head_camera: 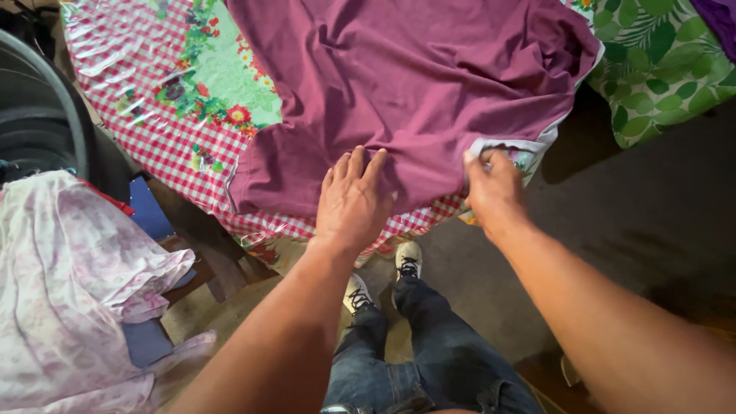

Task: The person removes a shirt from a hanger and folds it by hand on a table.

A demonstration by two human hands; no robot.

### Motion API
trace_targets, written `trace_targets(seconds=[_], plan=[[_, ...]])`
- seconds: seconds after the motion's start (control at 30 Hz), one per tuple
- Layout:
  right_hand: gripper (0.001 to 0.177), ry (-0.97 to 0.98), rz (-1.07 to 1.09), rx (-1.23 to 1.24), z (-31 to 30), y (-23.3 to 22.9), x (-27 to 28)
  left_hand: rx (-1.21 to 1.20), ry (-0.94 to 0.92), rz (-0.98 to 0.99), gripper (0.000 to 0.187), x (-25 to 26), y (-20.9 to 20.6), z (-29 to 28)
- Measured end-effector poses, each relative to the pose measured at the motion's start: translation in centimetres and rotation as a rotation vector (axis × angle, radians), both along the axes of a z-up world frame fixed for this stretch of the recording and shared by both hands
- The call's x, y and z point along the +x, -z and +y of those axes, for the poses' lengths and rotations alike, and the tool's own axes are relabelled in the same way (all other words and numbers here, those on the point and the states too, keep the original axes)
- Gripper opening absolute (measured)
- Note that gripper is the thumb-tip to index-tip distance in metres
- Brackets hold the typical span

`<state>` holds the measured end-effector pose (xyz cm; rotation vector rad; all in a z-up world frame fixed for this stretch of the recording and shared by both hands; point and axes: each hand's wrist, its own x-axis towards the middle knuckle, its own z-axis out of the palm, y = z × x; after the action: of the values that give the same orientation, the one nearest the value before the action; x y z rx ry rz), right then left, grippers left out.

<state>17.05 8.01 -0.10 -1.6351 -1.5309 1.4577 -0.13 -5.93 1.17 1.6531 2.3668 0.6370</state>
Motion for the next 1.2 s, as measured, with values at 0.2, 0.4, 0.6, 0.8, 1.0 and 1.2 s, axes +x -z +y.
trace_targets(seconds=[0.2,0.4,0.6,0.8,1.0,1.2], plan=[[0.028,-0.025,-0.073,0.025,-2.1,3.4,2.4,-0.051,0.068,0.035,0.078,-0.5,0.0,-1.0],[0.032,0.123,-0.038,-0.084,-3.1,4.0,3.6,0.124,-0.040,0.041,0.061,-0.7,-0.2,-2.6],[0.036,-0.019,-0.189,-0.183,-3.0,3.1,2.1,0.066,-0.455,0.126,0.043,-1.9,-0.4,-5.5],[0.025,0.115,-0.007,-0.235,-2.7,3.3,2.7,-0.031,-0.451,0.190,0.028,-3.6,0.9,-7.3],[0.034,0.193,-0.029,-0.490,-3.3,1.0,2.2,0.111,-0.386,0.237,0.036,-3.1,0.9,-8.6],[0.026,0.190,-0.026,-0.340,-3.1,3.5,2.2,0.006,-0.226,0.119,0.032,-1.0,-0.8,-8.7]])
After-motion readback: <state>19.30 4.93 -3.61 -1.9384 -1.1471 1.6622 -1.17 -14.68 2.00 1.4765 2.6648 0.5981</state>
